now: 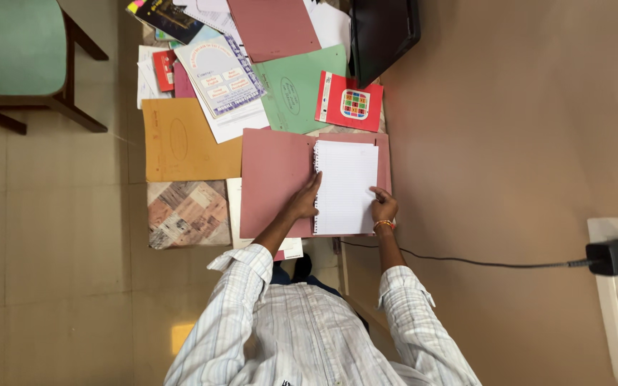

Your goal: The person repeatedly picks up a stack of loose lined papers from a cluttered desk, flips through the pages, and places them back down. The action is repeated multiple times without a clear final arrangement or destination for the papers.

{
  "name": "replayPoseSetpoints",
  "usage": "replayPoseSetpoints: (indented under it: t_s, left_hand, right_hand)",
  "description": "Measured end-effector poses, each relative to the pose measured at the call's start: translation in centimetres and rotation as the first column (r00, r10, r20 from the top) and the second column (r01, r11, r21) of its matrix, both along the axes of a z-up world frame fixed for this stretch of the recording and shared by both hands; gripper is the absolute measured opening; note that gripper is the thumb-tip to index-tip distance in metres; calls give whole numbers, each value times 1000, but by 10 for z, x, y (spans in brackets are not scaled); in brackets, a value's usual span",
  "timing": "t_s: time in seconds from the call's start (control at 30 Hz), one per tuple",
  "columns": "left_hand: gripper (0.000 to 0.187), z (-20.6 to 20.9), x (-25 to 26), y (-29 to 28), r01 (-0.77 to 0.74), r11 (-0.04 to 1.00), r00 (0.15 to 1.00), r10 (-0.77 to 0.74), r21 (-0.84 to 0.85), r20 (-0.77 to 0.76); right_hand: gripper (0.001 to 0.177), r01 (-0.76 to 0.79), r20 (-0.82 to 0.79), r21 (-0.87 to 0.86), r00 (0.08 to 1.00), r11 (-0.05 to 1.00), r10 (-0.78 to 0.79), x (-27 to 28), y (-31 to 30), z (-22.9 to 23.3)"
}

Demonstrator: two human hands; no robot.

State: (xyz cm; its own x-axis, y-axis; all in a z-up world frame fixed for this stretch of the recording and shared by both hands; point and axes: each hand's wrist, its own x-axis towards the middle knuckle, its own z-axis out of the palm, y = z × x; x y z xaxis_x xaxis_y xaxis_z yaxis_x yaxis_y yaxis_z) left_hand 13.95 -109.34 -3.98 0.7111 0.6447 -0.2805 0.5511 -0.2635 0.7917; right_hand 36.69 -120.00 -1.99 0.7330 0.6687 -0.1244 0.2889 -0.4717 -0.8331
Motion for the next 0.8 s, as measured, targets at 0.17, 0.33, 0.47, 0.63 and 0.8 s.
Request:
replayPoseSetpoints:
  t_s: [0.17,0.33,0.47,0.63,0.8]
  left_hand:
    - [134,0,9,5,-39,998,992,33,-43,-121]
    - [131,-9,21,15,-47,999,985,43,-19,-164]
    - [129,-18,19,10,-59,998,979,54,-20,-197]
    - [126,-14,21,14,-51,999,972,50,1,-229]
    - [123,-19,16,11,-73,997,973,71,-3,-218]
  right_hand:
    - [48,-7,22,-2,1000,1000,7,8,15,-13]
    - [48,-20,32,-34,999,999,21,18,30,-21]
    - [48,-17,14,-48,1000,999,17,19,32,-30]
    - [46,-97,57,-21,994,995,98,23,37,-31]
    - [44,-88,99,-66,991,994,94,17,34,-30]
